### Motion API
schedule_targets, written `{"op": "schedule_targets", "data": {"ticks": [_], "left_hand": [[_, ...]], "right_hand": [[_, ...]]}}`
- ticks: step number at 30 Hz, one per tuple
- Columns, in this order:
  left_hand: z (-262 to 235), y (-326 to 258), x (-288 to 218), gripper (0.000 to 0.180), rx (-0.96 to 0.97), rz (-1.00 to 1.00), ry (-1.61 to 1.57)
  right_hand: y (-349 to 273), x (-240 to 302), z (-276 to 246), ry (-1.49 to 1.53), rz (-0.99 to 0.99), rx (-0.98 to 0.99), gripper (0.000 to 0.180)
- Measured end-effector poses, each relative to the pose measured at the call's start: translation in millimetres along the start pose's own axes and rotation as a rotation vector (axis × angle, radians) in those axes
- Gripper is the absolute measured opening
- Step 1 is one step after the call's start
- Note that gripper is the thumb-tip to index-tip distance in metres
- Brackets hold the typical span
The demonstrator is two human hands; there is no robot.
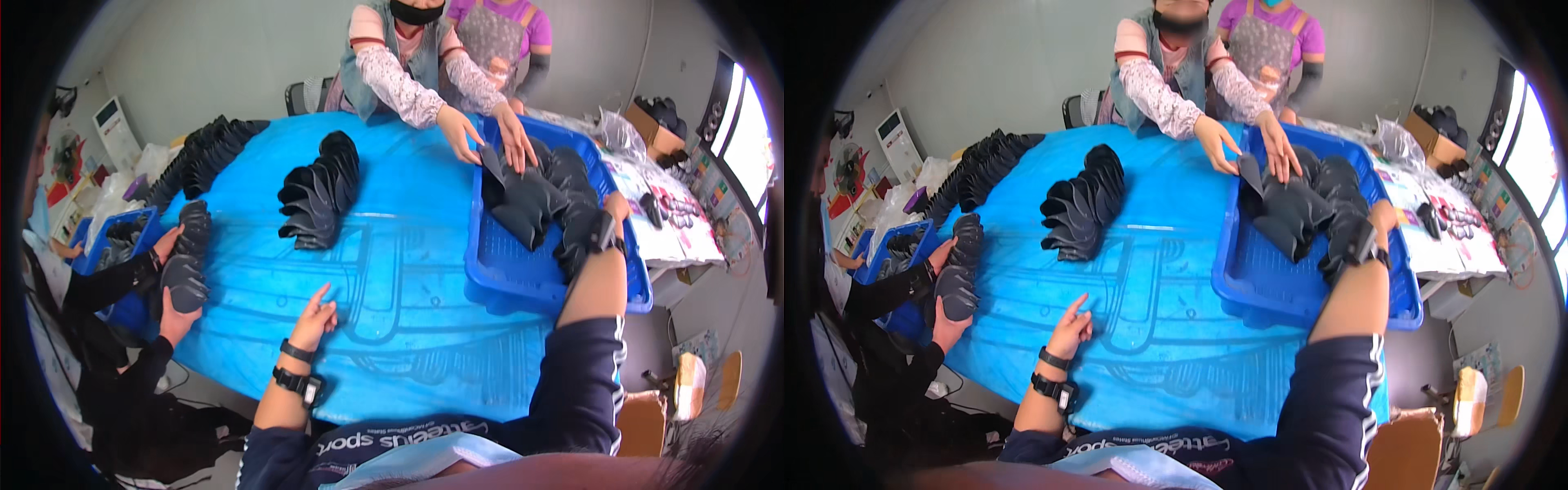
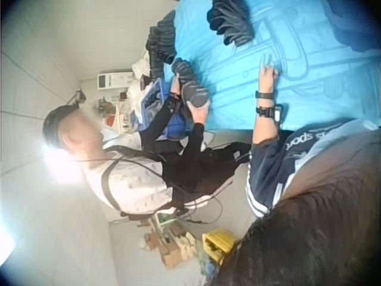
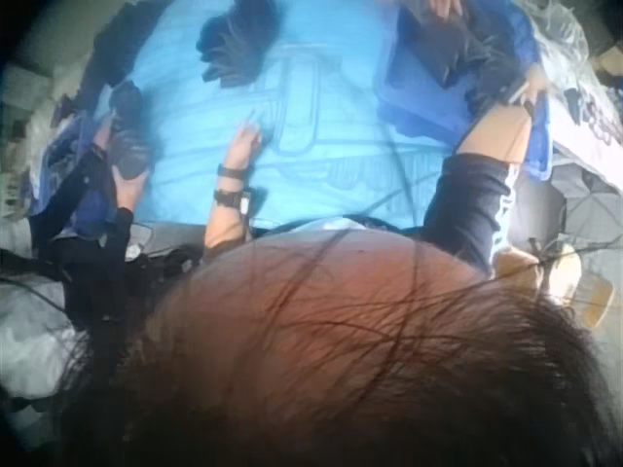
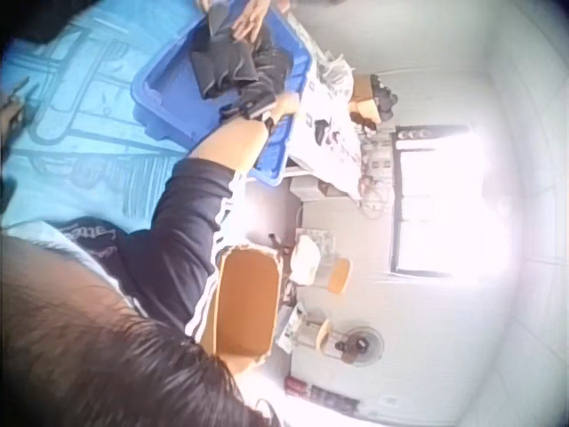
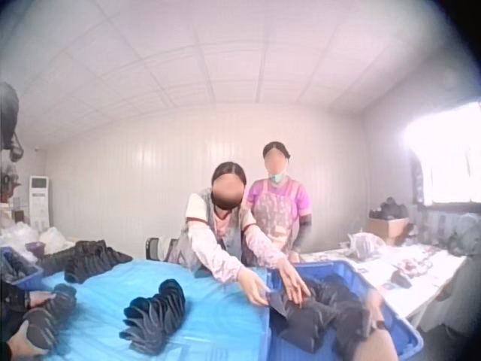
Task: The person is sorting and arranging dark shoe upper components on a table in a manufacturing setting.
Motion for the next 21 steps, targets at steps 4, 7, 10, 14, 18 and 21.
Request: {"op": "schedule_targets", "data": {"ticks": [4,7,10,14,18,21], "left_hand": [[0,-4,-1,0.051,-0.008,-0.018,0.004],[9,1,7,0.050,0.043,-0.022,0.070],[4,-3,11,0.047,0.063,-0.008,0.125],[10,-6,7,0.045,0.094,0.029,0.154],[8,-4,10,0.046,0.094,0.036,0.140],[5,-12,13,0.044,0.075,0.038,0.137]], "right_hand": [[-123,53,39,-0.246,-0.212,-0.179,0.015],[-173,58,91,-0.903,-0.477,0.391,0.024],[-230,3,140,-1.303,0.535,1.208,0.026],[-226,-81,102,-1.897,0.962,1.478,0.037],[-226,-57,114,-2.086,0.331,1.327,0.059],[-204,-59,101,-1.845,0.313,1.227,0.044]]}}
Point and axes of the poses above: each hand's wrist, its own y-axis towards the middle knuckle, its own z-axis out of the palm, x = y × z, the point moved 3 cm from there along y, towards the middle knuckle, and after that the axes turned 5 degrees about y, right-handed, at the moved point
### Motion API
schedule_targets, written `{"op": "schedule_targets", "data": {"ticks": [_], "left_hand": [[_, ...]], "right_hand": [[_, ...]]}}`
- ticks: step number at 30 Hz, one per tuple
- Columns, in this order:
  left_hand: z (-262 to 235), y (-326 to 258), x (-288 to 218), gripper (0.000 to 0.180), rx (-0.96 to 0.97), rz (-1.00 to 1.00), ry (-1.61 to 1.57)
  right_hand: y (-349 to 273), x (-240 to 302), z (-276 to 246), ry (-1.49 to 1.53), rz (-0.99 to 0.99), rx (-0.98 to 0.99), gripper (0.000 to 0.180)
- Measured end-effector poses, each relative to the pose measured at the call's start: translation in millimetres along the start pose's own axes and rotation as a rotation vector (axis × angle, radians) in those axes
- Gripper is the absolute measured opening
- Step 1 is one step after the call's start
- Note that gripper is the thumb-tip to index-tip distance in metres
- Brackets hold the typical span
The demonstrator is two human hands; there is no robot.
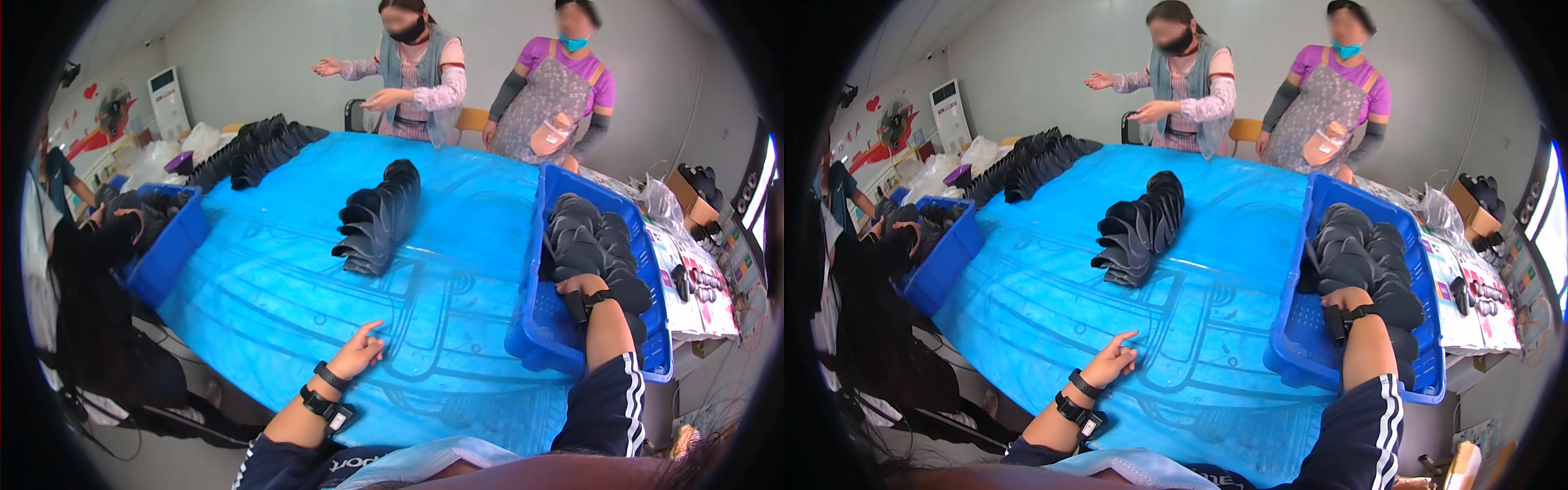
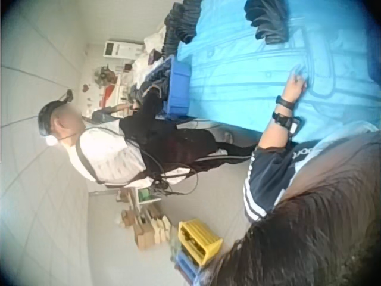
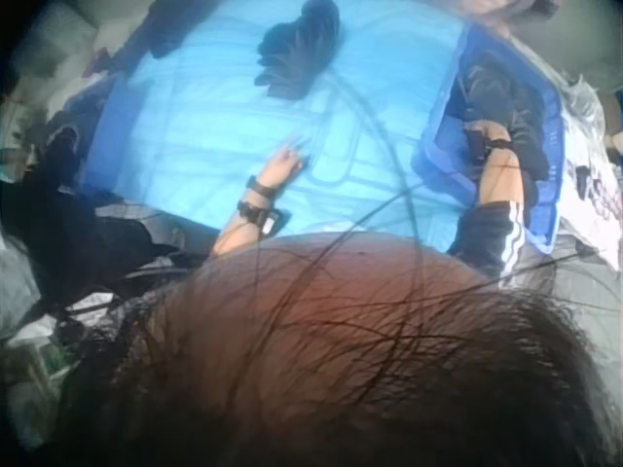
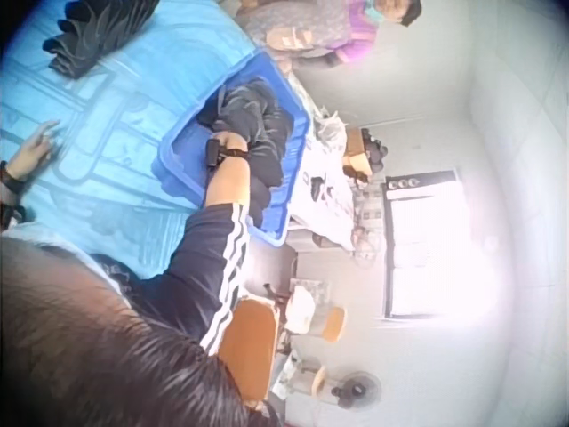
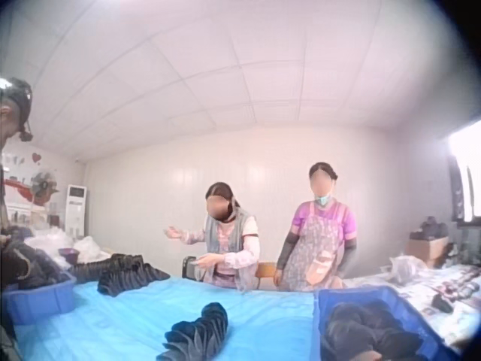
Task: The person is sorting and arranging dark shoe upper components on a table in a manufacturing setting.
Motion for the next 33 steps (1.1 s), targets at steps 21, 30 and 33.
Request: {"op": "schedule_targets", "data": {"ticks": [21,30,33], "left_hand": [[9,6,3,0.036,0.075,0.158,0.145],[9,12,-12,0.047,0.083,0.066,0.298],[1,31,-24,0.075,0.107,-0.022,0.344]], "right_hand": [[-40,41,-29,-0.148,-0.093,-0.561,0.025],[-102,132,-12,-0.029,-0.841,-0.894,0.021],[-94,138,7,-0.148,-0.912,-0.717,0.023]]}}
Point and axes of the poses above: each hand's wrist, its own y-axis towards the middle knuckle, its own z-axis out of the palm, x = y × z, the point moved 3 cm from there along y, towards the middle knuckle, and after that the axes turned 5 degrees about y, right-handed, at the moved point
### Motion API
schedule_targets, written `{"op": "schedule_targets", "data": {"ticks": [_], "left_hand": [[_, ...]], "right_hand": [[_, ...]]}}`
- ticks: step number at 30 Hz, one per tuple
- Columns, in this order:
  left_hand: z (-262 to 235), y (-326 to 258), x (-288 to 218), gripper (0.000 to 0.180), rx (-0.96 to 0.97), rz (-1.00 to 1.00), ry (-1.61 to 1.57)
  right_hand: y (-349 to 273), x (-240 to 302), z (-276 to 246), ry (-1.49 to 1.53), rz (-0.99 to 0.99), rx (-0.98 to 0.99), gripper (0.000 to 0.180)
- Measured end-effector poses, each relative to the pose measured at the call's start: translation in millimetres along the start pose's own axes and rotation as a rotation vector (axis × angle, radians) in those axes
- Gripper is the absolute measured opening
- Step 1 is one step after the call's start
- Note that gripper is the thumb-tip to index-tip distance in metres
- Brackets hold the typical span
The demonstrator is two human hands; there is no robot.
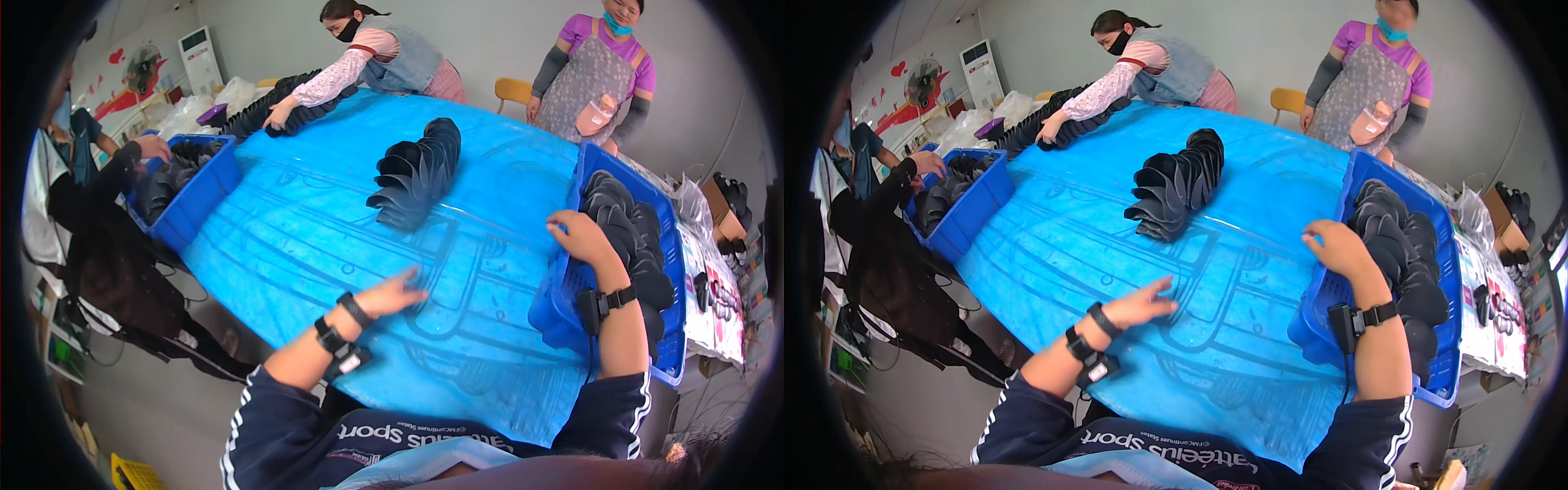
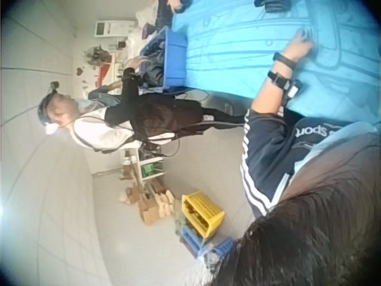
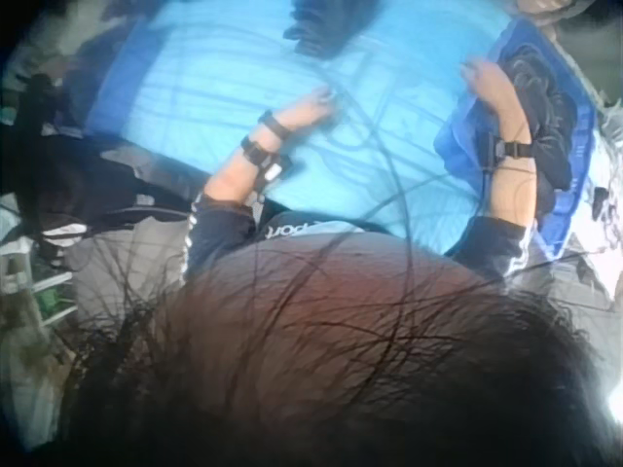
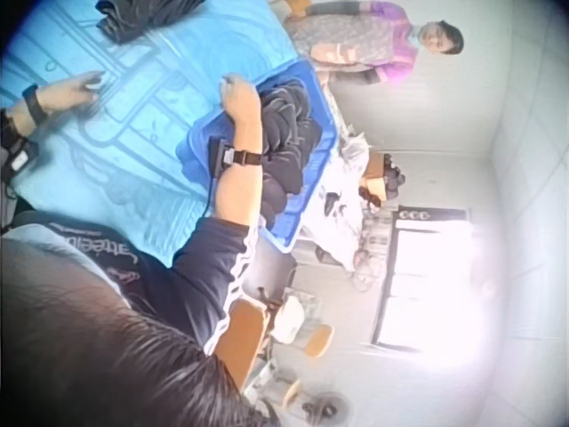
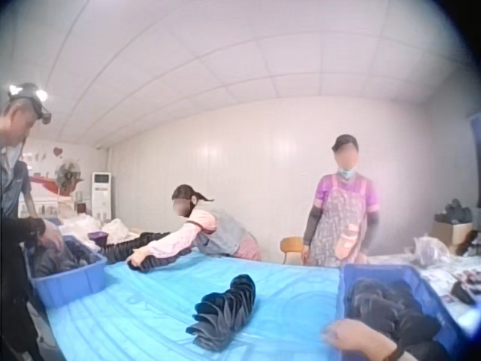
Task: The person is sorting and arranging dark shoe upper components on a table in a manufacturing setting.
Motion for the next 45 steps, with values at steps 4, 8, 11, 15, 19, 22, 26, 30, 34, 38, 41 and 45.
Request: {"op": "schedule_targets", "data": {"ticks": [4,8,11,15,19,22,26,30,34,38,41,45], "left_hand": [[-30,43,-34,0.083,-0.216,-0.236,-0.338],[-47,117,19,0.090,-0.551,0.005,-0.418],[-33,142,21,0.088,-1.093,-0.184,-0.553],[-11,140,-31,0.081,-1.290,-0.405,-0.675],[-34,158,8,0.073,-1.558,-0.151,-0.670],[-58,160,16,0.069,-1.566,-0.113,-0.435],[-124,156,58,0.068,-1.460,0.018,-0.382],[-149,133,42,0.057,-1.124,0.060,-0.292],[-139,114,34,0.063,-0.681,0.094,-0.178],[-159,77,73,0.111,-0.681,-0.285,-0.025],[-216,17,86,0.098,-1.215,-0.061,-0.311],[-271,-111,64,0.071,-2.125,0.121,-0.246]], "right_hand": [[-5,-4,18,-0.105,0.010,0.381,0.033],[-4,2,15,-0.063,0.000,0.377,0.037],[-1,-6,24,-0.073,0.010,0.418,0.038],[-6,-22,28,-0.060,0.050,0.417,0.038],[-3,-12,29,-0.048,0.034,0.419,0.038],[-4,-11,26,-0.069,0.053,0.432,0.038],[3,-4,28,-0.058,0.014,0.427,0.038],[-2,-16,29,-0.027,0.009,0.374,0.038],[-4,-15,26,-0.022,0.023,0.405,0.036],[-5,-9,26,0.023,-0.021,0.374,0.034],[-10,-7,20,0.021,-0.001,0.358,0.035],[-5,-6,21,0.016,0.014,0.376,0.033]]}}
Point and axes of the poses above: each hand's wrist, its own y-axis towards the middle knuckle, its own z-axis out of the palm, x = y × z, the point moved 3 cm from there along y, towards the middle knuckle, and after that the axes turned 5 degrees about y, right-handed, at the moved point
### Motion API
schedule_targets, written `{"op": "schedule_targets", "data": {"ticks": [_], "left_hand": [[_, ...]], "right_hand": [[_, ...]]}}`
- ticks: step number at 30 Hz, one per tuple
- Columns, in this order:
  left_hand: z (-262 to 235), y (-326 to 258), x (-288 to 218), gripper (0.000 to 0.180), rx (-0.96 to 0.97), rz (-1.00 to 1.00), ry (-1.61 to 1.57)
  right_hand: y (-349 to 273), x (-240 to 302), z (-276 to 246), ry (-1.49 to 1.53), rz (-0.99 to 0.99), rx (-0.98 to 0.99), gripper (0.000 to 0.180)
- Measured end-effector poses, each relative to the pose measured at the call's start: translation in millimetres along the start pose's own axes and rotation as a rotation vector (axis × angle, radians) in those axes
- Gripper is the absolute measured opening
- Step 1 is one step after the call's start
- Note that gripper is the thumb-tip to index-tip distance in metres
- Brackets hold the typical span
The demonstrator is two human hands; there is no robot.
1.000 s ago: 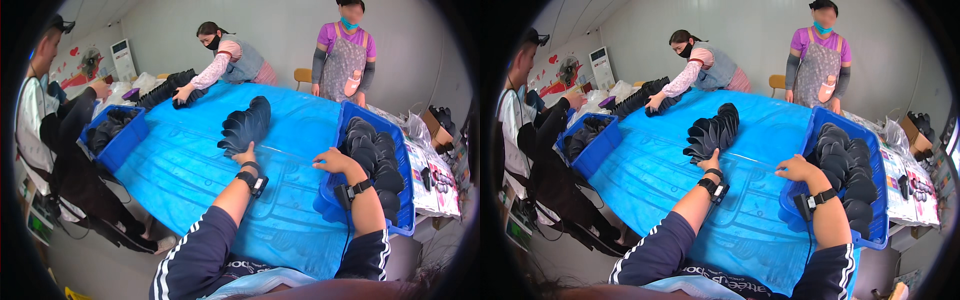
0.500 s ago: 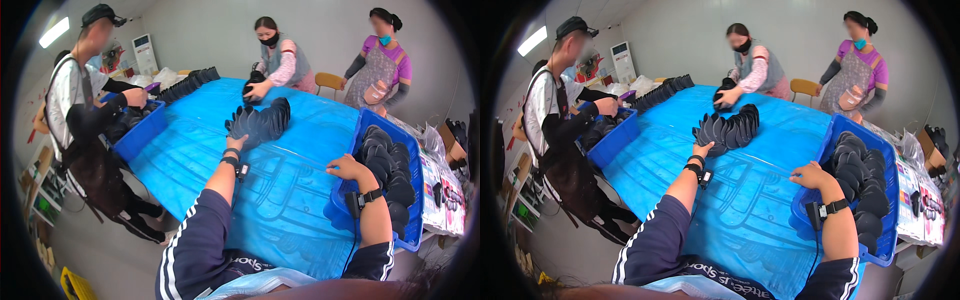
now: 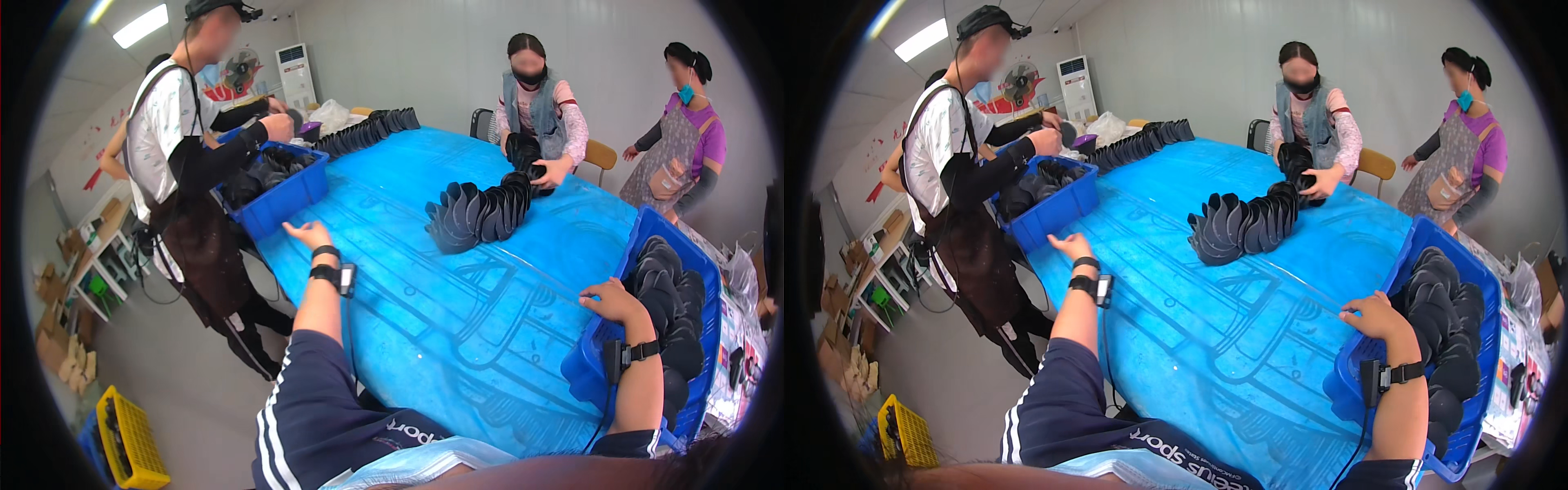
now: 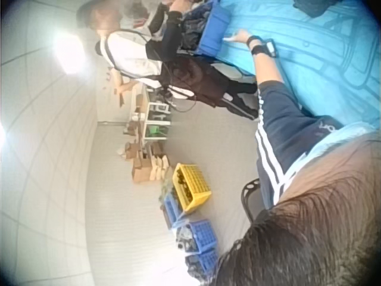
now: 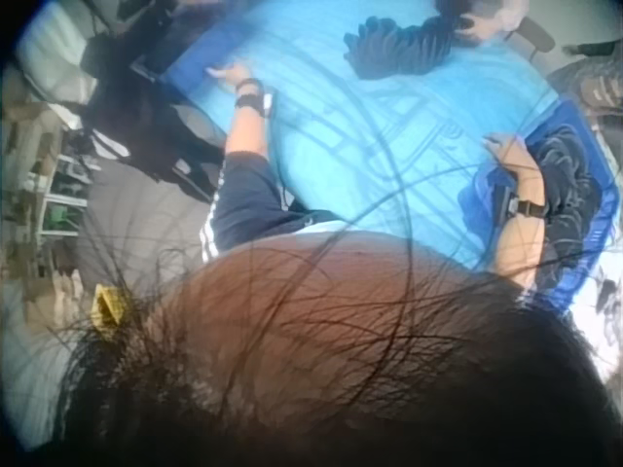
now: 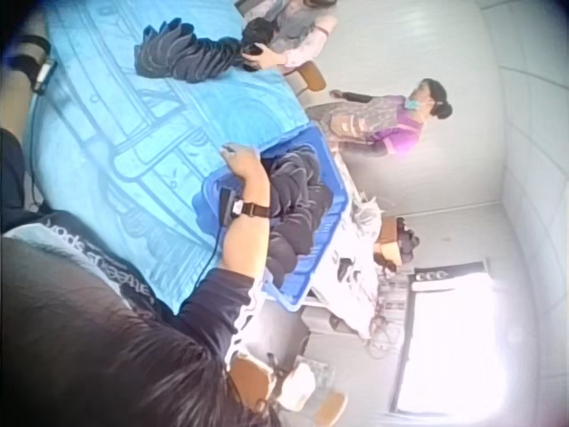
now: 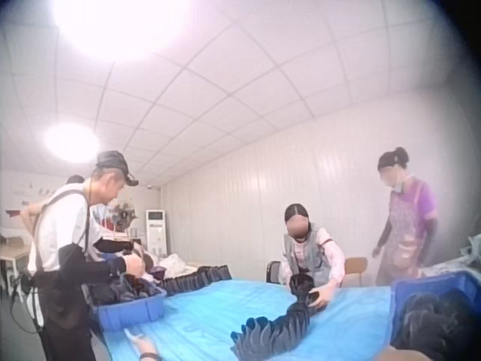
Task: The person is sorting and arranging dark shoe upper components on a table in a manufacturing setting.
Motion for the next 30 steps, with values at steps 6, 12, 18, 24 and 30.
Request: {"op": "schedule_targets", "data": {"ticks": [6,12,18,24,30], "left_hand": [[11,-44,-59,0.073,0.208,0.837,0.411],[64,-180,-56,0.078,0.759,1.279,0.596],[68,-226,-37,0.077,0.980,1.051,0.514],[64,-223,-19,0.081,0.991,1.015,0.562],[42,-151,16,0.091,0.212,0.006,0.391]], "right_hand": [[-1,-3,-1,0.008,0.021,0.008,0.032],[0,3,-6,0.009,0.022,0.005,0.031],[-2,6,-5,0.025,-0.017,-0.029,0.030],[-2,10,-5,0.004,0.022,0.012,0.030],[2,8,-4,0.002,0.021,0.031,0.032]]}}
Point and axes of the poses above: each hand's wrist, its own y-axis towards the middle knuckle, its own z-axis out of the palm, x = y × z, the point moved 3 cm from there along y, towards the middle knuckle, and after that the axes turned 5 degrees about y, right-handed, at the moved point
